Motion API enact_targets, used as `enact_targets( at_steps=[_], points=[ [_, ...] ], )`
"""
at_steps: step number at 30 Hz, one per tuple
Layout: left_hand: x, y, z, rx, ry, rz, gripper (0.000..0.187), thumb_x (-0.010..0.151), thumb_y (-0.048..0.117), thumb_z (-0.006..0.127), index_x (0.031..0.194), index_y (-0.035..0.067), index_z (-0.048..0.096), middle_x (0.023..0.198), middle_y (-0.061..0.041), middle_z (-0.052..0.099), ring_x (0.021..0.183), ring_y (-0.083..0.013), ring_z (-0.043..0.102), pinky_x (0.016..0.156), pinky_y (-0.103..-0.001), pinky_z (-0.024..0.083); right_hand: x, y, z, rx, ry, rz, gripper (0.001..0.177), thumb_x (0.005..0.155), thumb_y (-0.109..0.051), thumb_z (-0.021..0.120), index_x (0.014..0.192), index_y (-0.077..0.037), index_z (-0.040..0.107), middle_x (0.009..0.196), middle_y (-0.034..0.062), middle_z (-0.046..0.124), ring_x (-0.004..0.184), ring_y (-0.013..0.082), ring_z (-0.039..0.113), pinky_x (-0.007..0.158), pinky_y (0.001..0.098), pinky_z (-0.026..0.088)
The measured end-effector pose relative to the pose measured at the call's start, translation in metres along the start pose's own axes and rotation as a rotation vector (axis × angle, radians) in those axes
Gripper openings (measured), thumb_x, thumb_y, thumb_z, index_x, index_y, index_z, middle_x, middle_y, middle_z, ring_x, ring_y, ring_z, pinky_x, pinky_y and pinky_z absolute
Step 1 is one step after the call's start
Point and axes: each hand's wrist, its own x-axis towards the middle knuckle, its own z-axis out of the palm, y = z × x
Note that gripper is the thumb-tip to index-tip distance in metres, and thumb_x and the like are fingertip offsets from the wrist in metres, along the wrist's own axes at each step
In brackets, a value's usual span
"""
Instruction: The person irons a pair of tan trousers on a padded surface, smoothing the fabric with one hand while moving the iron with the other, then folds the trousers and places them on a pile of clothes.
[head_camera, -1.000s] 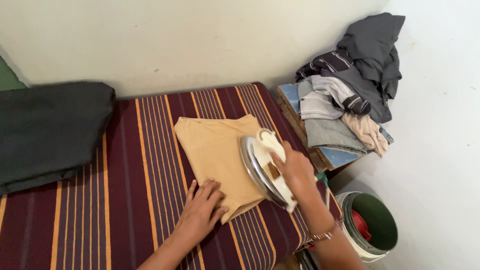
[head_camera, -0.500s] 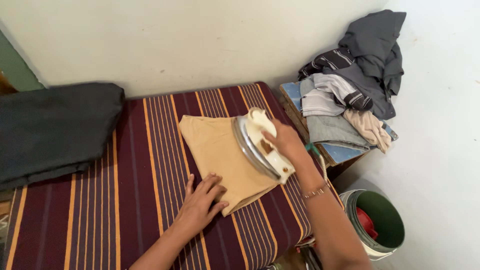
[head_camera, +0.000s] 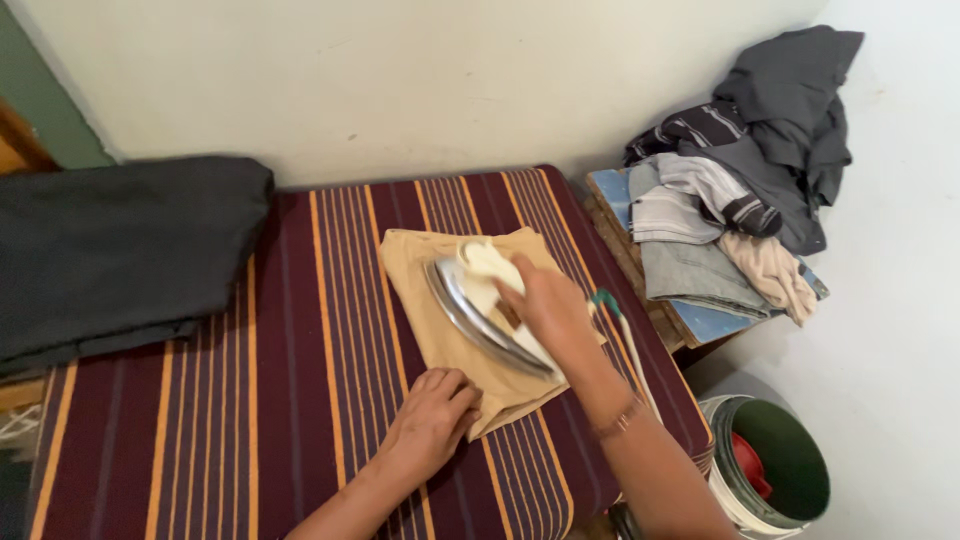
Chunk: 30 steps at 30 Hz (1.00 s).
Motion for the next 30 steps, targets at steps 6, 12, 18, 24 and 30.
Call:
enact_targets(
  at_steps=[6,12,18,24,30],
  points=[
    [0.0,-0.001,-0.012,-0.033,0.029,0.063,0.023,0.084,0.011,0.077,0.103,0.001,0.068,0.103,-0.012,0.062,0.104,-0.0308,0.06,0.094,-0.044,0.047,0.071,-0.028,0.035,0.031,0.058,-0.005,0.037,0.096,-0.045,0.065,0.108,-0.01,0.065,0.082,0.015,0.073,0.082,0.0374,0.071,0.071,0.0511,0.054],
    [-0.007,0.0,-0.019,-0.073,0.037,0.099,0.02,0.083,0.01,0.078,0.098,0.003,0.067,0.1,-0.009,0.064,0.1,-0.0279,0.063,0.09,-0.042,0.049,0.036,-0.01,0.007,0.192,-0.223,-0.039,0.043,0.092,-0.043,0.065,0.121,-0.011,0.062,0.084,0.0176,0.076,0.083,0.0354,0.074,0.075,0.0464,0.056],
    [-0.007,0.0,-0.017,-0.062,-0.018,0.093,0.021,0.081,0.012,0.08,0.095,0.004,0.066,0.097,-0.008,0.063,0.098,-0.0273,0.062,0.088,-0.041,0.049,-0.053,0.026,-0.032,0.024,-0.291,0.067,0.043,0.09,-0.05,0.063,0.117,-0.018,0.065,0.08,0.0142,0.078,0.083,0.0343,0.074,0.075,0.0478,0.056],
    [0.001,0.003,-0.017,-0.057,-0.088,0.064,0.029,0.079,0.018,0.083,0.098,0.004,0.067,0.097,-0.009,0.061,0.097,-0.0276,0.059,0.088,-0.041,0.047,-0.068,0.039,-0.022,-0.13,-0.031,0.248,0.043,0.094,-0.05,0.063,0.115,-0.013,0.063,0.084,0.0212,0.072,0.083,0.0434,0.07,0.072,0.0553,0.054],
    [0.002,0.003,-0.014,-0.046,-0.1,0.053,0.03,0.081,0.021,0.082,0.101,0.003,0.067,0.101,-0.008,0.061,0.102,-0.0265,0.059,0.092,-0.04,0.047,0.026,0.068,0.01,-0.159,0.117,0.299,0.045,0.096,-0.05,0.062,0.115,-0.009,0.062,0.087,0.0234,0.073,0.084,0.0455,0.07,0.073,0.0574,0.055]
  ],
)
